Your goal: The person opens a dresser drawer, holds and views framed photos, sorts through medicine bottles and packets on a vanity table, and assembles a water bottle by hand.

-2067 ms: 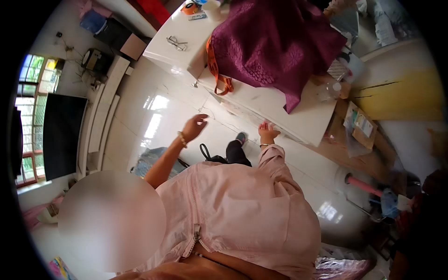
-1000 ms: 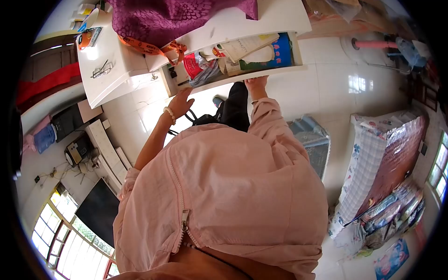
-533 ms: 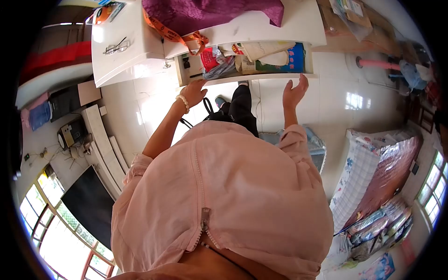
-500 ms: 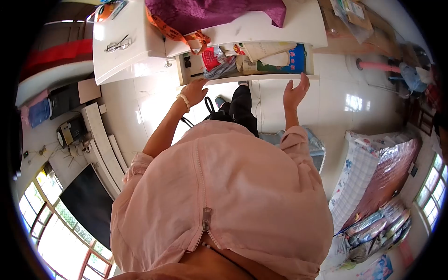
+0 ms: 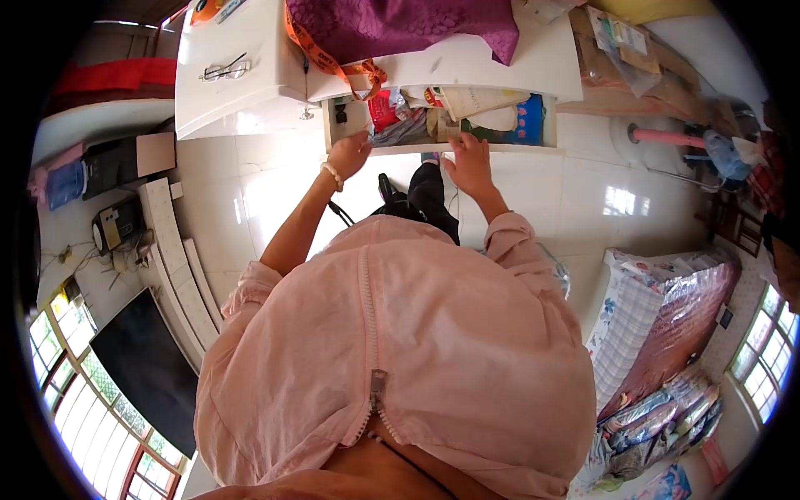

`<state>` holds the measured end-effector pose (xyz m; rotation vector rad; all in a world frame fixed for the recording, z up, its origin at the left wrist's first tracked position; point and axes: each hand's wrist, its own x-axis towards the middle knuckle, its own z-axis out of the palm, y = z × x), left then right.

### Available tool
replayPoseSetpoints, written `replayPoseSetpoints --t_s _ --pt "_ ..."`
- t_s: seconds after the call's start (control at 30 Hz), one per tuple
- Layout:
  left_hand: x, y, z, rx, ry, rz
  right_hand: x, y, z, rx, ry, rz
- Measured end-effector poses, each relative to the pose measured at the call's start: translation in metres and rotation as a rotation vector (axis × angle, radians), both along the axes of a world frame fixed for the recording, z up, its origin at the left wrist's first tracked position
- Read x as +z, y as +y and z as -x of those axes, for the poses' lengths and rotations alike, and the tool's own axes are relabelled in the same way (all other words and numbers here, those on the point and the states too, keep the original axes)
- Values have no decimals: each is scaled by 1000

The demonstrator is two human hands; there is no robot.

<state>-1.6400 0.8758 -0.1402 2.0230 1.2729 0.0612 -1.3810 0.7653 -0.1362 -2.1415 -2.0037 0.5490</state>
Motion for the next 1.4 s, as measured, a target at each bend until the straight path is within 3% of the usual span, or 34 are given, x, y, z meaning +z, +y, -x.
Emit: replayPoseSetpoints --t_s 0.17,0.33,0.43,0.5,0.53,0.6,0.7,0.87,0.93,1.07,1.13,1.23,1.4 --pt "-63 51 -29 385 -85 87 -6 0 9 -21 -78 -35" --pt "-81 60 -34 366 19 75 -5 -1 6 -9 -72 25" --pt "-78 59 -29 393 -136 218 -4 0 5 -18 -57 42" --pt "-67 50 -27 533 -312 468 -3 -1 5 -26 -52 45" --pt "-60 47 -26 532 -311 469 -3 -1 5 -28 -50 45" --pt "-53 46 -26 685 -443 787 -2 0 5 -21 -57 52" --pt "-53 50 -20 683 -570 988 0 0 4 -7 -59 58" --pt "-60 50 -19 668 -593 1025 4 1 3 -1 -44 48" --pt "-62 47 -22 639 -465 802 3 1 3 -3 -46 60" --pt "-77 43 -19 583 -392 604 3 1 3 -7 -49 64" --pt "-85 45 -18 360 -117 91 3 1 2 -1 -44 77" --pt "-84 42 -20 342 -47 -85 1 1 3 1 -44 60" --pt "-77 41 -16 330 -7 -39 0 0 3 5 -49 67"
